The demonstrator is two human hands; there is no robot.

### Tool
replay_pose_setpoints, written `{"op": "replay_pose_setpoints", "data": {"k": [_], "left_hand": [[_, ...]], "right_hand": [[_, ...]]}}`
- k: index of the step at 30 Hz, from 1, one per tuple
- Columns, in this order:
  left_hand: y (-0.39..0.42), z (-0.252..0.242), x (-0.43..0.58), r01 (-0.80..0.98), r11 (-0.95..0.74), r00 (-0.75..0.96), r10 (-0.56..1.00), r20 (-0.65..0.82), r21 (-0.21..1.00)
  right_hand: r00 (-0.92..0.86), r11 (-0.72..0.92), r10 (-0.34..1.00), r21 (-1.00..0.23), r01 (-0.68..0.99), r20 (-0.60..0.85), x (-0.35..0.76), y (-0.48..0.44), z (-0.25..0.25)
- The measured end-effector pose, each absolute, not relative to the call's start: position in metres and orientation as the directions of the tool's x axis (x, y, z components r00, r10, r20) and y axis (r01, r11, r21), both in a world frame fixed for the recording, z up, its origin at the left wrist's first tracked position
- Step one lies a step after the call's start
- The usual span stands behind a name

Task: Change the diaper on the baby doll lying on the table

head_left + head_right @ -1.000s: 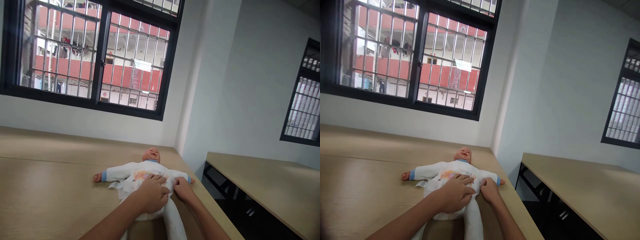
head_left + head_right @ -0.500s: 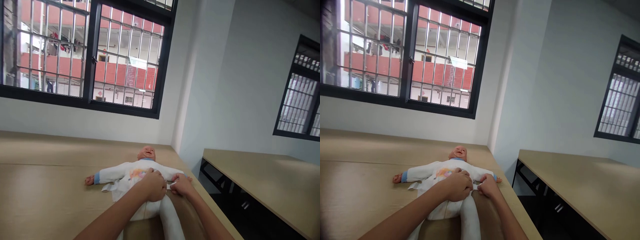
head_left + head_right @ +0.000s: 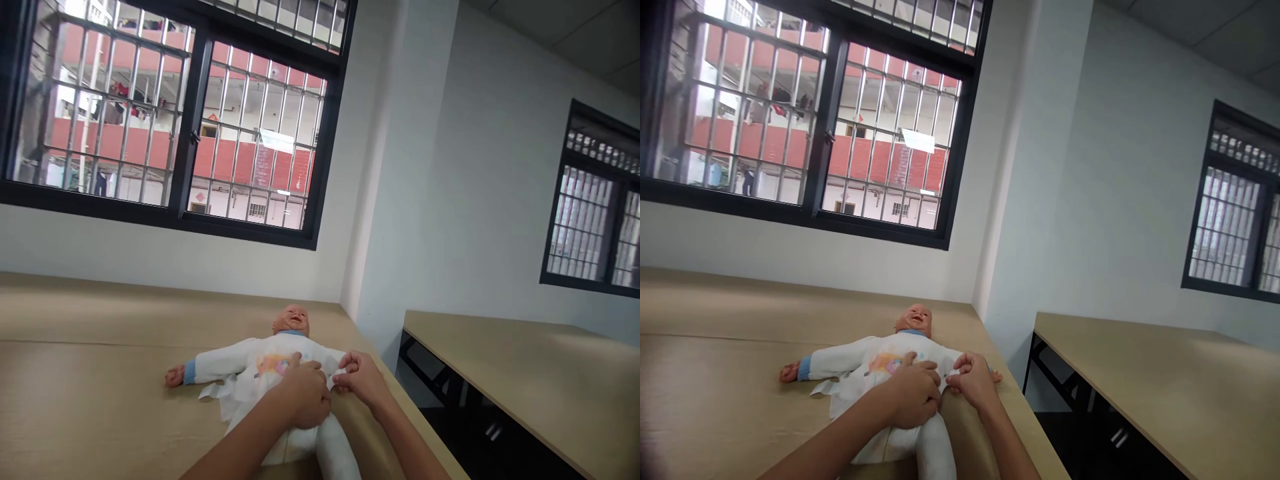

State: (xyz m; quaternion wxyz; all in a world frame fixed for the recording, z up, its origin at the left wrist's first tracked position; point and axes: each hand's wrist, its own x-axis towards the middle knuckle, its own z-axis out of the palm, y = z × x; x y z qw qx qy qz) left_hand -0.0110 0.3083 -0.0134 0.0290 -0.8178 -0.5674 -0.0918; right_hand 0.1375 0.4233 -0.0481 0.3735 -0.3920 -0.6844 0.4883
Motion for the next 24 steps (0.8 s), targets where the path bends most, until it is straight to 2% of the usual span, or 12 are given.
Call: {"op": "replay_pose_setpoints", "data": {"k": [6,10,12,17,24], "left_hand": [[0.307,-0.019,-0.012,0.925,-0.349,0.317,0.927,0.202,0.148],[0.307,-0.018,-0.013,0.922,-0.354,0.322,0.926,0.198,0.156],[0.308,-0.018,-0.014,0.918,-0.364,0.334,0.923,0.19,0.157],[0.311,-0.02,-0.017,0.904,-0.399,0.366,0.908,0.204,0.154],[0.312,-0.022,-0.015,0.909,-0.391,0.35,0.904,0.246,0.143]], "right_hand": [[-0.346,0.102,0.932,-0.994,-0.041,0.111,0.116,0.42,-0.061],[-0.343,0.057,0.936,-0.996,-0.069,0.077,0.108,0.416,-0.065],[-0.367,0.088,0.925,-0.995,-0.048,0.099,0.106,0.416,-0.067],[-0.434,0.247,0.862,-0.965,-0.092,0.262,0.103,0.417,-0.069],[-0.532,0.219,0.808,-0.968,-0.125,0.251,0.102,0.411,-0.068]]}}
